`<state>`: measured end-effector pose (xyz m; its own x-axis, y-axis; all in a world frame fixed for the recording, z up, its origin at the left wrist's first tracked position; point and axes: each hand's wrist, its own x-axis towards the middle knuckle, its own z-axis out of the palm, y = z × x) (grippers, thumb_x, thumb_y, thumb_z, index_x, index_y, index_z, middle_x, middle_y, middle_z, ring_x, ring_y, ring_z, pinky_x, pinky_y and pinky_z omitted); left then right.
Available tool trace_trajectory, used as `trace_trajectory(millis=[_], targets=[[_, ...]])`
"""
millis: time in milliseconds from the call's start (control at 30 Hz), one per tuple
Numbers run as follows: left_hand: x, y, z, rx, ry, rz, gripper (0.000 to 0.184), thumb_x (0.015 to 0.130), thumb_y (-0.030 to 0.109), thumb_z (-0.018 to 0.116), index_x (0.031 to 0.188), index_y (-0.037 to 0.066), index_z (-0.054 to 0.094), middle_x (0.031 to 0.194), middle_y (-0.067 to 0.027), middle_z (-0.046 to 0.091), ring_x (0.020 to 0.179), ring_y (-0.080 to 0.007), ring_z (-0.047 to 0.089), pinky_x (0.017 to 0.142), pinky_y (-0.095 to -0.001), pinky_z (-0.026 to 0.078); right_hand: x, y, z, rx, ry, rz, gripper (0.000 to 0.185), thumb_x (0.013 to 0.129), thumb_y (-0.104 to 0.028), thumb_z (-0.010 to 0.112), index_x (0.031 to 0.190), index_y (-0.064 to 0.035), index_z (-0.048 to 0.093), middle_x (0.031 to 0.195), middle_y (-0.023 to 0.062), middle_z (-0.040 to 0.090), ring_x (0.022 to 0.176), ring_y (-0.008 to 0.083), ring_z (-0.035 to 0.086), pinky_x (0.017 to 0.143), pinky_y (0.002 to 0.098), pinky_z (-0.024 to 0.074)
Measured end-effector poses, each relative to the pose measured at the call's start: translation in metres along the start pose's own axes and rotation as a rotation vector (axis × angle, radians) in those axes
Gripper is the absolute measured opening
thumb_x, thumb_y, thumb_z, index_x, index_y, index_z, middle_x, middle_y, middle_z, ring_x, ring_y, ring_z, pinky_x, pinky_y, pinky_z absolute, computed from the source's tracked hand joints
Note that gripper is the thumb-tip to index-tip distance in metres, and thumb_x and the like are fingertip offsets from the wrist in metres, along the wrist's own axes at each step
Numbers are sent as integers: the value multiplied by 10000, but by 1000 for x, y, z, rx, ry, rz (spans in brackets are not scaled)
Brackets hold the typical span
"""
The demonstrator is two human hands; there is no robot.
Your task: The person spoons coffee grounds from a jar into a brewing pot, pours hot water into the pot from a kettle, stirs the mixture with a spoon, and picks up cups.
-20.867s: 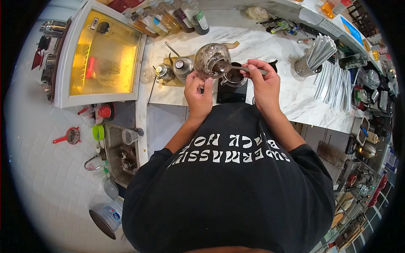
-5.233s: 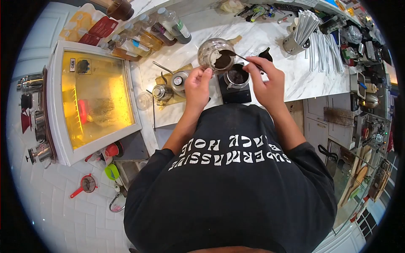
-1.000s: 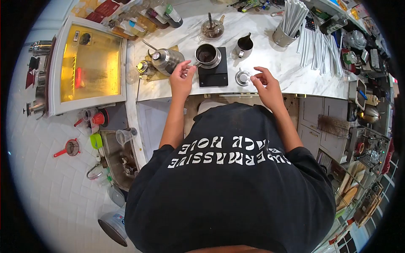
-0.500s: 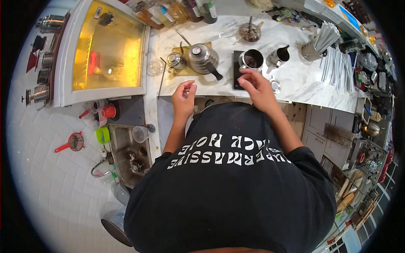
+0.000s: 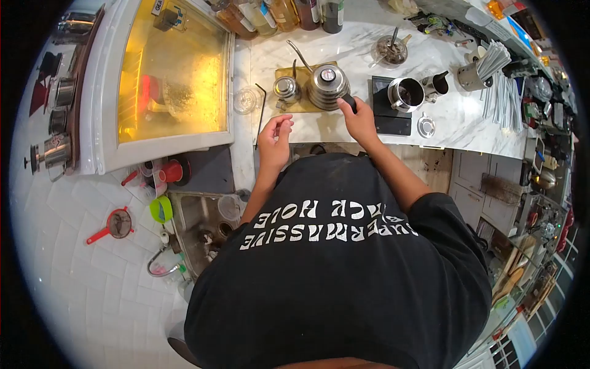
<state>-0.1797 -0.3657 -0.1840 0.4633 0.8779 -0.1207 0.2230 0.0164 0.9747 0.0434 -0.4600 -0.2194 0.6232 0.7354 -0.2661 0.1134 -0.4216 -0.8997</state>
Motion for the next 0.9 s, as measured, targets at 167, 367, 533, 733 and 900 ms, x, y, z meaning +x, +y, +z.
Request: trace_trajectory(millis=[167, 367, 533, 733, 900], targets=[[2, -5, -16, 21, -60, -19, 255, 1055, 165, 601, 1209, -26, 671, 1057, -95, 719, 932, -137, 645, 863, -283, 517, -8, 3, 10, 275, 158, -49, 345, 975, -328, 718, 847, -15, 649, 668, -16, 497, 656, 76, 436, 585, 304, 388], [3, -14, -22, -5, -60, -2, 242, 1032, 163, 636, 1193, -9, 691, 1023, -66, 721, 916, -113, 644, 851, -264, 510, -54, -38, -30, 218, 237, -88, 357, 961, -274, 745, 784, -6, 587, 665, -13, 496, 652, 86, 416, 574, 304, 380], [9, -13, -3, -48, -52, -7, 228, 1015, 162, 664, 1178, 10, 713, 977, -31, 721, 861, -77, 623, 800, -240, 498, -107, -67, -87, 211, 250, -110, 309, 955, -221, 743, 780, -23, 583, 694, -37, 488, 662, 72, 425, 578, 293, 374], [17, -12, 45, -23, -137, -19, 199, 1014, 162, 673, 1154, 28, 717, 934, 3, 696, 797, -53, 574, 714, -230, 474, -173, -90, -180, 84, 398, -115, 229, 897, -130, 781, 788, -16, 615, 698, -58, 496, 662, 47, 444, 565, 252, 347], [18, -4, 94, -21, -224, -32, 195, 1012, 174, 679, 1146, 41, 725, 941, 3, 706, 806, -54, 582, 718, -230, 478, -197, -82, -243, -55, 520, -179, 218, 872, -93, 787, 772, -13, 611, 685, -62, 499, 641, 45, 438, 556, 249, 339]])
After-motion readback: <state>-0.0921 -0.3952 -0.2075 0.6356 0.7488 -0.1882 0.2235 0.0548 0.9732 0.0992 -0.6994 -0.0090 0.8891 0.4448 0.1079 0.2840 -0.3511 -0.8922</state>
